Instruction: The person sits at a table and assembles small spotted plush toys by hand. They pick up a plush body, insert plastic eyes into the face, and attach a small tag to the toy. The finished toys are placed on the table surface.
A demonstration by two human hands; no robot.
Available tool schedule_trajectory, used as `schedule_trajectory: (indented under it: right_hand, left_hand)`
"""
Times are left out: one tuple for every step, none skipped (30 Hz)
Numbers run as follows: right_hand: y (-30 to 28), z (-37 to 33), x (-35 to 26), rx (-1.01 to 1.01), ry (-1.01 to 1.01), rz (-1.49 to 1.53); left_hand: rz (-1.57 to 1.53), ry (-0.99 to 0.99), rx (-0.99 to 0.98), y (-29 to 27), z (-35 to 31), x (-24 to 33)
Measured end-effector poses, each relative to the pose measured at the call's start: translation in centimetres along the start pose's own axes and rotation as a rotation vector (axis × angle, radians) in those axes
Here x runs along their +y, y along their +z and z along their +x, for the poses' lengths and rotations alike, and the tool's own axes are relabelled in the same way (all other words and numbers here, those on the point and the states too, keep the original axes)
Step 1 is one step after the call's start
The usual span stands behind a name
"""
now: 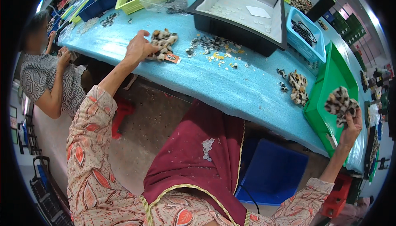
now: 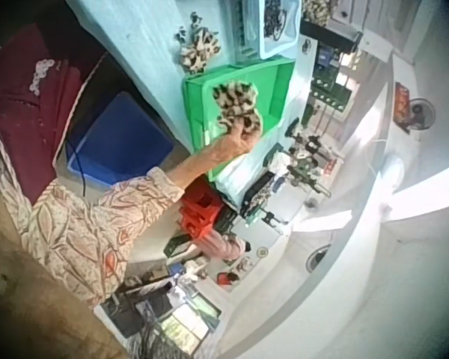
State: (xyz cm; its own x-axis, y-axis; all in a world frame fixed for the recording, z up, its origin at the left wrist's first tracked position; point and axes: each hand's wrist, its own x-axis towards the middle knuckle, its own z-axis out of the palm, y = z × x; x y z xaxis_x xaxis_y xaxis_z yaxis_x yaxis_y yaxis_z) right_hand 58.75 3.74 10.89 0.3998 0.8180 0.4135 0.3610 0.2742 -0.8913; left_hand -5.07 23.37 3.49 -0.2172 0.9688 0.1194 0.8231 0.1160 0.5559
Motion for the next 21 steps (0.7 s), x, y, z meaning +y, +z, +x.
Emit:
schedule_trajectory:
  right_hand:
    - [3.3, -1.7, -1.9, -0.081, 0.007, 0.091]
    - [5.9, -3.2, -2.8, -0.151, -0.008, 0.123]
    - [8.5, -4.6, -3.9, -0.226, -0.029, 0.134]
    - [11.1, -6.4, -4.0, -0.249, 0.032, 0.184]
    - [13.7, -8.1, -4.2, -0.279, 0.085, 0.229]
    - [14.9, -9.5, -4.3, -0.300, 0.136, 0.250]
    - [16.4, -10.8, -4.1, -0.328, 0.186, 0.309]
    - [17.9, -12.0, -3.9, -0.291, 0.253, 0.371]
    - [19.5, -13.1, -3.5, -0.259, 0.327, 0.449]
    - [20.9, -13.8, -3.2, -0.294, 0.339, 0.503]
    - [22.5, -14.5, -2.9, -0.324, 0.364, 0.550]
    - [24.1, -15.2, -3.5, -0.363, 0.424, 0.569]
    - [25.1, -15.5, -4.3, -0.396, 0.474, 0.578]
    - [26.0, -15.9, -4.2, -0.417, 0.499, 0.601]
    - [26.6, -16.4, -4.2, -0.437, 0.524, 0.624]
    - [26.8, -17.0, -3.7, -0.465, 0.500, 0.648]
    - [26.9, -17.6, -2.8, -0.493, 0.454, 0.618]
    - [27.2, -18.0, -2.6, -0.463, 0.488, 0.689]
    - [27.6, -18.3, -2.5, -0.432, 0.521, 0.759]
    - [27.7, -18.6, -2.1, -0.419, 0.572, 0.781]
    - [27.8, -19.0, -1.6, -0.406, 0.622, 0.804]
  left_hand:
    - [0.225, 0.137, 0.149, 0.2, -0.4, -0.1]
    - [0.267, 0.206, 0.236, -0.3, -1.0, -0.2]
    - [0.219, 0.424, 0.435, -0.1, -1.8, -0.3]
    - [0.094, 0.494, 0.392, -0.5, -3.2, 0.7]
    - [-0.038, 0.555, 0.354, -0.6, -5.1, 2.1]
    - [-0.312, 0.365, 0.057, 0.2, -8.4, 5.5]
    - [-0.401, 0.432, -0.122, 0.9, -10.4, 6.5]
    - [-0.437, 0.462, -0.381, 1.4, -12.6, 8.0]
    - [-0.454, 0.448, -0.618, 1.6, -14.7, 9.2]
    - [-0.562, 0.309, -0.807, 1.8, -16.4, 10.2]
    - [-0.722, 0.298, -0.912, 2.7, -17.4, 10.0]
    - [-0.987, 0.095, -1.014, 3.3, -18.3, 9.9]
    - [-1.257, -0.114, -1.100, 4.0, -18.9, 10.1]
    - [-1.438, -0.203, -1.099, 5.3, -19.3, 9.8]
    - [-1.452, -0.291, -1.085, 5.5, -19.4, 9.4]
    - [-1.463, -0.379, -1.069, 5.4, -19.5, 9.1]
    - [-1.476, -0.465, -1.047, 5.4, -19.6, 8.9]
    - [-1.546, -0.508, -0.985, 5.4, -19.9, 8.7]
    - [-1.561, -0.550, -0.980, 5.7, -20.1, 8.4]
    - [-1.576, -0.591, -0.972, 5.9, -20.4, 8.0]
    - [-1.590, -0.632, -0.961, 6.0, -20.6, 7.6]
